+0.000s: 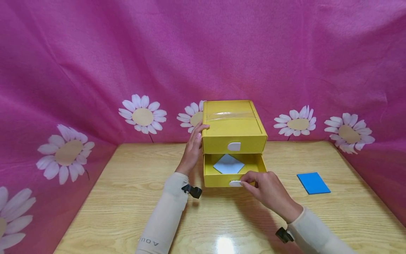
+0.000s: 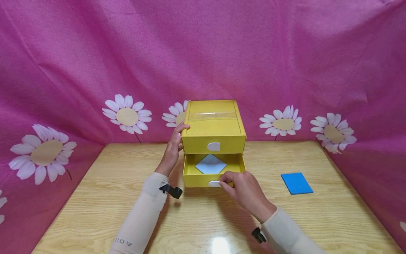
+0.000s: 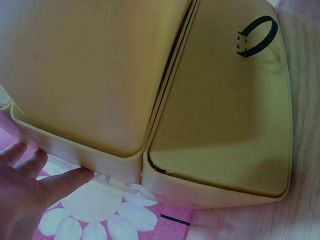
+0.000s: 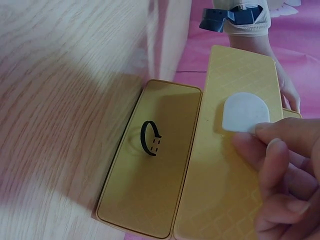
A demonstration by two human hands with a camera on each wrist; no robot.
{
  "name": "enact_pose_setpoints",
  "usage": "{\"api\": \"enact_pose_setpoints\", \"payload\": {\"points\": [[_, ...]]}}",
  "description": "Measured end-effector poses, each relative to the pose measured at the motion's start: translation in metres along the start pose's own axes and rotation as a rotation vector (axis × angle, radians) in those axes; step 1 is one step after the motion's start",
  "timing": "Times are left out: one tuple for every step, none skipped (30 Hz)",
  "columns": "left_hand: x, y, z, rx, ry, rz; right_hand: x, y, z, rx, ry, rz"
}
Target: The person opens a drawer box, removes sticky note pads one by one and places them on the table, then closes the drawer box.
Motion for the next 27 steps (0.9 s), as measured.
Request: {"api": "enact_pose_setpoints", "payload": {"points": [[-0.0001, 0.0001, -0.0001, -0.001, 0.0, -0.001, 0.0002, 0.0001, -0.0002, -0.002, 0.003, 0.001], [-0.0005, 0.0001, -0.0001, -0.002, -0.002, -0.001, 0.0001, 0.0002, -0.0004, -0.003, 0.002, 0.002], [-0.0007, 0.0002, 0.0, -0.003, -0.003, -0.003, -0.0001, 0.0001, -0.0006, -0.003, 0.001, 0.003], [-0.0012, 0.0003, 0.0001, -0.002, -0.008, -0.002, -0.0001, -0.0001, -0.0009, -0.003, 0.002, 0.003], [-0.0018, 0.0005, 0.0002, -0.002, -0.012, -0.002, -0.0002, -0.0003, -0.0012, -0.002, 0.003, 0.004], [-0.0024, 0.0007, 0.0004, -0.005, -0.015, -0.005, -0.0002, -0.0004, -0.0015, -0.002, 0.004, 0.005], [-0.0028, 0.0009, 0.0005, -0.007, -0.017, -0.008, -0.0006, -0.0006, -0.0018, -0.002, 0.0, 0.006], [-0.0032, 0.001, 0.0008, -0.008, -0.019, -0.008, -0.0006, -0.0006, -0.002, -0.002, 0.0, 0.005], [-0.0032, 0.0012, 0.0009, -0.009, -0.02, -0.009, -0.0006, -0.0005, -0.0024, -0.002, 0.002, 0.005], [-0.0034, 0.0012, 0.001, -0.009, -0.021, -0.011, -0.0009, -0.0004, -0.0027, -0.003, 0.003, 0.005], [-0.0034, 0.0012, 0.0011, -0.009, -0.02, -0.012, -0.0011, -0.0004, -0.0031, -0.002, 0.003, 0.005], [-0.0035, 0.0012, 0.0011, -0.009, -0.021, -0.013, -0.0014, -0.0004, -0.0034, -0.001, 0.002, 0.006], [-0.0035, 0.001, 0.0011, -0.006, -0.023, -0.011, -0.0019, -0.0005, -0.0037, 0.0, 0.0, 0.005], [-0.0034, 0.001, 0.0011, -0.005, -0.024, -0.011, -0.0024, -0.0004, -0.0039, 0.0, 0.001, 0.004], [-0.0033, 0.0011, 0.0009, -0.006, -0.023, -0.012, -0.0028, -0.0004, -0.0042, 0.001, 0.001, 0.006], [-0.0034, 0.0012, 0.0008, -0.006, -0.023, -0.012, -0.0034, -0.0006, -0.0044, 0.002, -0.001, 0.006], [-0.0037, 0.0012, 0.0007, -0.007, -0.025, -0.012, -0.0039, -0.0008, -0.0046, 0.003, -0.002, 0.006], [-0.004, 0.0013, 0.0006, -0.008, -0.026, -0.014, -0.0041, -0.0007, -0.0049, 0.002, -0.002, 0.006], [-0.0043, 0.0012, 0.0005, -0.008, -0.028, -0.015, -0.0043, -0.0005, -0.0052, 0.0, 0.0, 0.007], [-0.0044, 0.0011, 0.0005, -0.009, -0.026, -0.016, -0.0044, -0.0005, -0.0054, -0.003, 0.003, 0.007], [-0.0043, 0.001, 0.0004, -0.009, -0.025, -0.019, -0.0044, -0.0004, -0.0057, -0.005, 0.007, 0.008], [-0.0042, 0.0008, 0.0005, -0.01, -0.022, -0.022, -0.0048, -0.0005, -0.006, -0.006, 0.008, 0.008], [-0.004, 0.0005, 0.0004, -0.01, -0.02, -0.024, -0.005, -0.0003, -0.0063, -0.006, 0.009, 0.008], [-0.0037, 0.0004, 0.0005, -0.012, -0.018, -0.028, -0.0051, -0.0002, -0.0066, -0.007, 0.009, 0.008], [-0.0031, 0.0003, 0.0004, -0.015, -0.017, -0.031, -0.0057, -0.0006, -0.0069, -0.004, 0.004, 0.008], [-0.0021, 0.0004, 0.0002, -0.019, -0.014, -0.034, -0.0064, -0.001, -0.0071, -0.001, -0.003, 0.008], [-0.0007, 0.0006, -0.0002, -0.025, -0.014, -0.038, -0.0067, -0.001, -0.0074, 0.003, -0.006, 0.011]]}}
Point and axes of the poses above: each hand's wrist, its own z-axis towards the middle knuckle, its own y-axis out of the palm, x = y × z, the point moved 10 cm from there along z, towards the middle knuckle, and after that the axes turned 12 degrees about -y, right-handed, at the moved point
